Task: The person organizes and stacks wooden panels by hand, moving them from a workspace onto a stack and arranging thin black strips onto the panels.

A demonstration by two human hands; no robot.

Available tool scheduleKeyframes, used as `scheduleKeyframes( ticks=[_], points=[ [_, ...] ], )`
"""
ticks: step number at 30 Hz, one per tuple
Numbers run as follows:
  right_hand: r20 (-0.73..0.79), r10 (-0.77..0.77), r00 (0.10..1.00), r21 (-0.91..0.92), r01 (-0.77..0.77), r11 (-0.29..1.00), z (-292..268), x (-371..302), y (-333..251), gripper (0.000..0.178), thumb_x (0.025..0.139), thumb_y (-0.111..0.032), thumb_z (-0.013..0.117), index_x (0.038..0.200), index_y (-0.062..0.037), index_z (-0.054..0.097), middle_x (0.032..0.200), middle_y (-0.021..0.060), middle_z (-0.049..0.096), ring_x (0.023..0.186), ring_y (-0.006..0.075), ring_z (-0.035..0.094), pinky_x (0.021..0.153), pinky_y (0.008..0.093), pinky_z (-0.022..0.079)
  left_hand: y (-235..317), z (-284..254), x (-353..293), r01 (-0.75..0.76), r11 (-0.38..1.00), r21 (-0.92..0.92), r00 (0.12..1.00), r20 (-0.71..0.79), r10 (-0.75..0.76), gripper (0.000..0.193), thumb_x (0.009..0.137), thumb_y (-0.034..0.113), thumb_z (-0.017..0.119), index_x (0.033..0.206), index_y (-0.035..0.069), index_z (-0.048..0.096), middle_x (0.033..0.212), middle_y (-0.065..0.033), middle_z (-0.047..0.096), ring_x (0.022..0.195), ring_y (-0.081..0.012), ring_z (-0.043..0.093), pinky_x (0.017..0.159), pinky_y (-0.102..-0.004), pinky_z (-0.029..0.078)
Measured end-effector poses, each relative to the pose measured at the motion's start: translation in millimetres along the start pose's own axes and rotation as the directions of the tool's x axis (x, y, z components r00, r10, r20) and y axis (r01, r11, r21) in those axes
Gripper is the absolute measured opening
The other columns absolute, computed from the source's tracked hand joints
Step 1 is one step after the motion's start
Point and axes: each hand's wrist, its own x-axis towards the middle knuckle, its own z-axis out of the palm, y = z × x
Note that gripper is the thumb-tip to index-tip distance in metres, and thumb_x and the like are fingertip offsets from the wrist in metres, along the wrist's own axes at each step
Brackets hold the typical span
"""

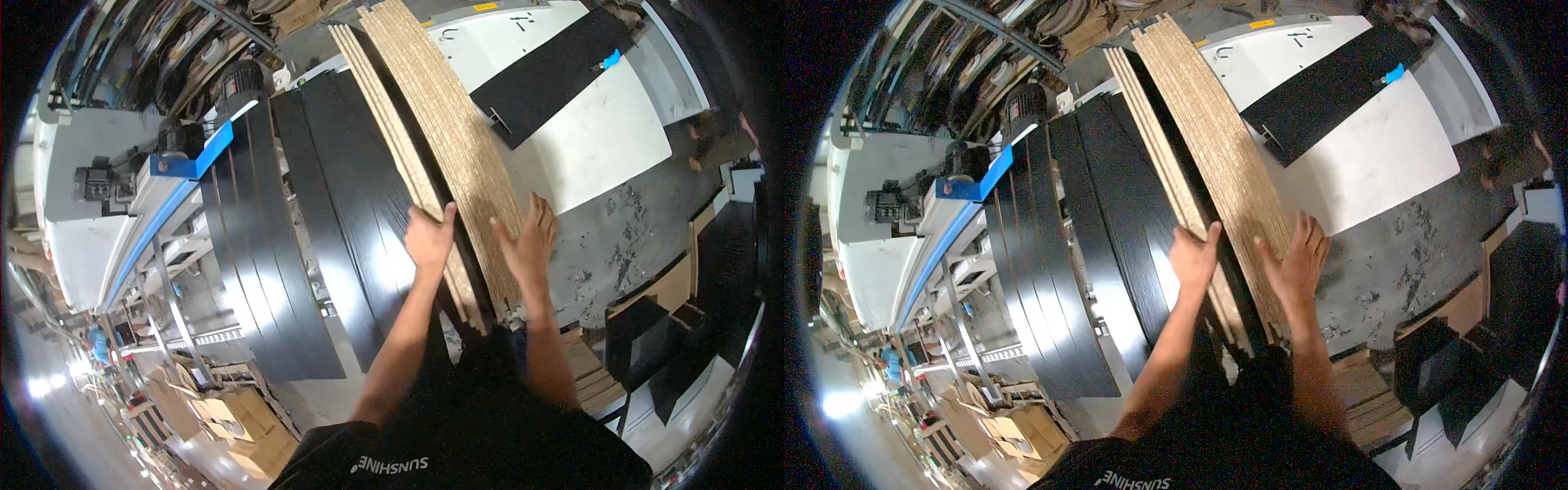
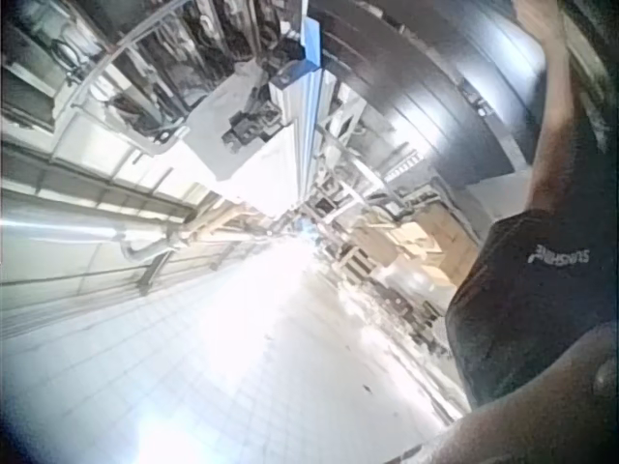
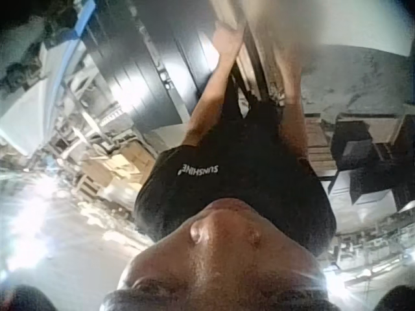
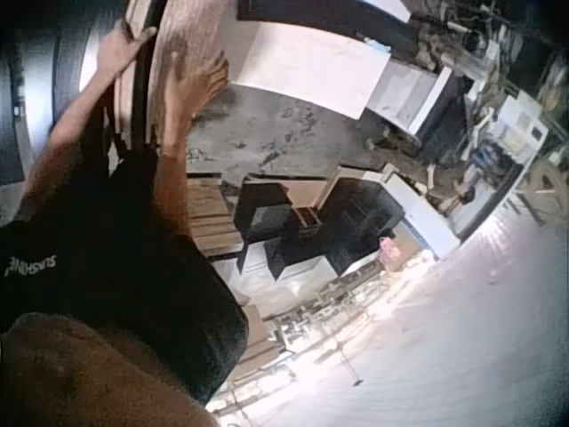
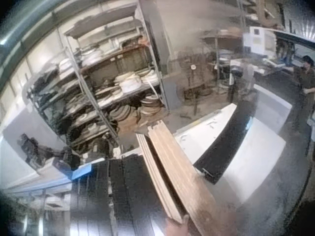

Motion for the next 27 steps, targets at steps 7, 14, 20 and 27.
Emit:
scheduleKeyframes(
  ticks=[7,14,20,27],
  points=[
    [0.404,0.201,0.892,0.095,-0.26,0.961,45,-2,5,0.129,0.082,-0.083,0.067,0.165,0.0024,0.018,0.155,0.0342,0.04,0.141,0.05,0.044,0.114,0.0657,0.037,-9,45,-11,-0.147,0.988,-0.045,0.989,-0.021,0.146,0.074,0.106,0.049,0.058,0.147,-0.01,0.038,0.126,-0.032,0.06,0.098,-0.052,0.07,0.08,-0.0574,0.059],
    [0.23,0.111,0.967,0.06,-0.128,0.99,57,-8,10,0.121,0.086,-0.067,0.077,0.166,0.0005,0.015,0.152,0.035,0.039,0.141,0.0502,0.043,0.117,0.0655,0.033,-41,32,3,-0.411,0.91,0.056,0.903,-0.108,0.415,0.062,0.103,0.045,0.065,0.136,-0.007,0.059,0.104,-0.0256,0.07,0.101,-0.0433,0.069,0.091,-0.0517,0.053],
    [0.122,-0.251,0.96,0.53,0.151,0.835,-4,-71,-38,0.06,0.095,-0.037,0.076,0.138,0.0003,0.056,0.133,0.0227,0.062,0.125,0.0409,0.059,0.107,0.0565,0.045,-151,-48,-36,-0.135,0.984,0.12,0.889,-0.424,0.173,0.054,0.095,0.029,0.073,0.133,-0.008,0.06,0.125,-0.0291,0.066,0.116,-0.0478,0.061,0.103,-0.0567,0.045],
    [0.232,-0.514,0.826,0.734,0.198,0.65,-42,-148,-60,0.024,0.093,-0.022,0.081,0.108,-0.0064,0.072,0.11,0.0104,0.073,0.101,0.0299,0.071,0.089,0.0436,0.056,-196,-68,-89,-0.121,0.974,0.19,0.918,-0.352,0.183,0.071,0.1,0.04,0.07,0.151,-0.003,0.045,0.151,-0.0257,0.048,0.145,-0.0443,0.039,0.121,-0.0594,0.026]
  ],
)
